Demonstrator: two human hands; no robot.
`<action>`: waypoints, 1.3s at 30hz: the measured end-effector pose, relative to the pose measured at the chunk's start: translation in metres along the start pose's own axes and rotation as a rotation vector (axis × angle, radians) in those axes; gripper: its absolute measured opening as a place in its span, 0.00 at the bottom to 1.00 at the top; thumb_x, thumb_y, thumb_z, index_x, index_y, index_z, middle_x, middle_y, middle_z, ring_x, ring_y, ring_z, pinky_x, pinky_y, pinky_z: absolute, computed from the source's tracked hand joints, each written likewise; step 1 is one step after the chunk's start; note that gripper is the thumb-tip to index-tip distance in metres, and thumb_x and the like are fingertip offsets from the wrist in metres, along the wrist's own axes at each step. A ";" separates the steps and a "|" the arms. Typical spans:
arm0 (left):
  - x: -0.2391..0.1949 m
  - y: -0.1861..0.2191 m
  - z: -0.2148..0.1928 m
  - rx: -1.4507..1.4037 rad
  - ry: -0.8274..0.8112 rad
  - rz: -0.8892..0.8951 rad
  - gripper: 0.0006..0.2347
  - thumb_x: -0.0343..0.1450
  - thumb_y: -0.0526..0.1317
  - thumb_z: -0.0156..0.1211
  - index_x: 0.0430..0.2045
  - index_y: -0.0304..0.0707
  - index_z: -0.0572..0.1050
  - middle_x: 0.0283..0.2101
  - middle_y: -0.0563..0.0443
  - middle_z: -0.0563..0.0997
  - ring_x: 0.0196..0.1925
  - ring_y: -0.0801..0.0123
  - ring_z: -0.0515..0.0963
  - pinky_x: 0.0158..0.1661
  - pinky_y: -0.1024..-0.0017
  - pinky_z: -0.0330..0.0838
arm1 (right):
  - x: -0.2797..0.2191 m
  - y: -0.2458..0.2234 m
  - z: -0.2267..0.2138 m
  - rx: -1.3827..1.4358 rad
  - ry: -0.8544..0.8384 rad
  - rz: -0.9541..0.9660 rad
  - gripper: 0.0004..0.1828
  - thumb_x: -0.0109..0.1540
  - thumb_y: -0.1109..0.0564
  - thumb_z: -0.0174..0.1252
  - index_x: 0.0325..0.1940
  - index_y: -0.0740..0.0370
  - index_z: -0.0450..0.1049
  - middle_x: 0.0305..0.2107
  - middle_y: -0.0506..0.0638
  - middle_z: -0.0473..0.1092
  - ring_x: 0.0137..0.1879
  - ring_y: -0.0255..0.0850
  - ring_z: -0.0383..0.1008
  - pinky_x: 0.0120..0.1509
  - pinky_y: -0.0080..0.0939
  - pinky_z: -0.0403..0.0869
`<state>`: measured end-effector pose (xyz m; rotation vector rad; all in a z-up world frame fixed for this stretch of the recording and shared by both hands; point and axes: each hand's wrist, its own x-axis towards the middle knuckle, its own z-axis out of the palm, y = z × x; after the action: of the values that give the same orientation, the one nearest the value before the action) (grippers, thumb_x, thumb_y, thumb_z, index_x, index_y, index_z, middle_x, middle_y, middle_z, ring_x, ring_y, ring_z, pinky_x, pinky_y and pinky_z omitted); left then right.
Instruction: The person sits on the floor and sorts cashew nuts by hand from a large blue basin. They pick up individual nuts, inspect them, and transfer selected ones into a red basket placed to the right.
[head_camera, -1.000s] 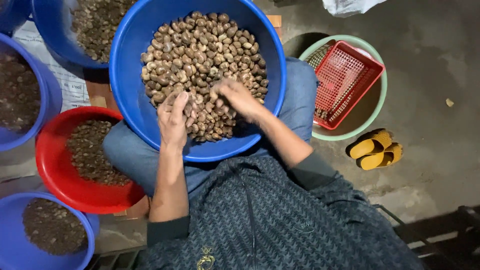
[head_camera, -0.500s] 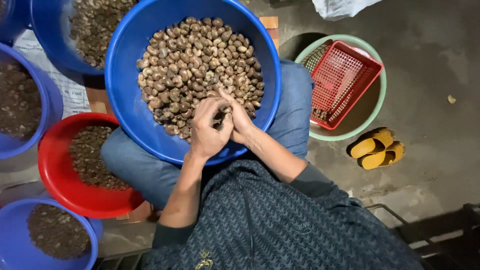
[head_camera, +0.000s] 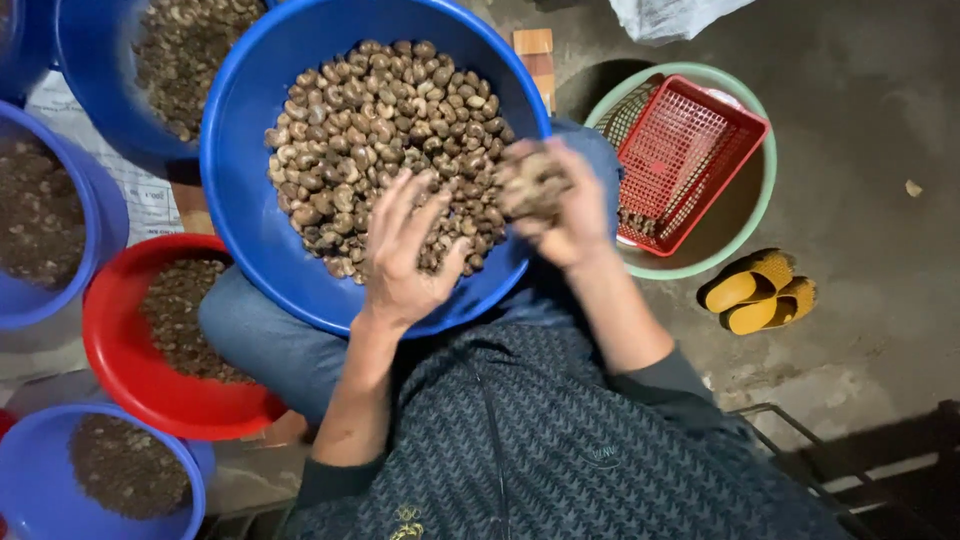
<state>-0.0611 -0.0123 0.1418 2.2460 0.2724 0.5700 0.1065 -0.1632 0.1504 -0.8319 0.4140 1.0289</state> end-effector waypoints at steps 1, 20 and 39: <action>-0.001 -0.002 -0.005 0.003 -0.002 -0.010 0.18 0.70 0.42 0.63 0.55 0.36 0.74 0.64 0.35 0.71 0.70 0.36 0.65 0.66 0.37 0.57 | -0.005 -0.019 -0.008 0.001 0.002 0.010 0.26 0.63 0.36 0.56 0.49 0.61 0.74 0.33 0.57 0.73 0.31 0.43 0.77 0.18 0.30 0.62; 0.022 -0.077 0.083 0.324 -0.592 -0.161 0.28 0.75 0.52 0.56 0.68 0.36 0.62 0.75 0.36 0.51 0.77 0.48 0.44 0.71 0.46 0.43 | 0.068 -0.088 -0.279 0.183 0.349 -0.225 0.20 0.63 0.48 0.43 0.47 0.67 0.67 0.23 0.54 0.65 0.40 0.54 0.74 0.44 0.45 0.70; -0.060 -0.060 -0.012 0.223 -0.452 -0.166 0.11 0.71 0.42 0.59 0.43 0.37 0.80 0.53 0.49 0.80 0.68 0.51 0.69 0.61 0.53 0.63 | 0.059 0.008 0.014 -1.871 -0.277 -1.072 0.07 0.65 0.65 0.62 0.48 0.67 0.76 0.34 0.57 0.75 0.33 0.53 0.73 0.39 0.48 0.72</action>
<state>-0.1207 0.0132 0.0855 2.4619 0.2963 -0.0657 0.1271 -0.1157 0.1173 -2.1146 -1.4023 0.1959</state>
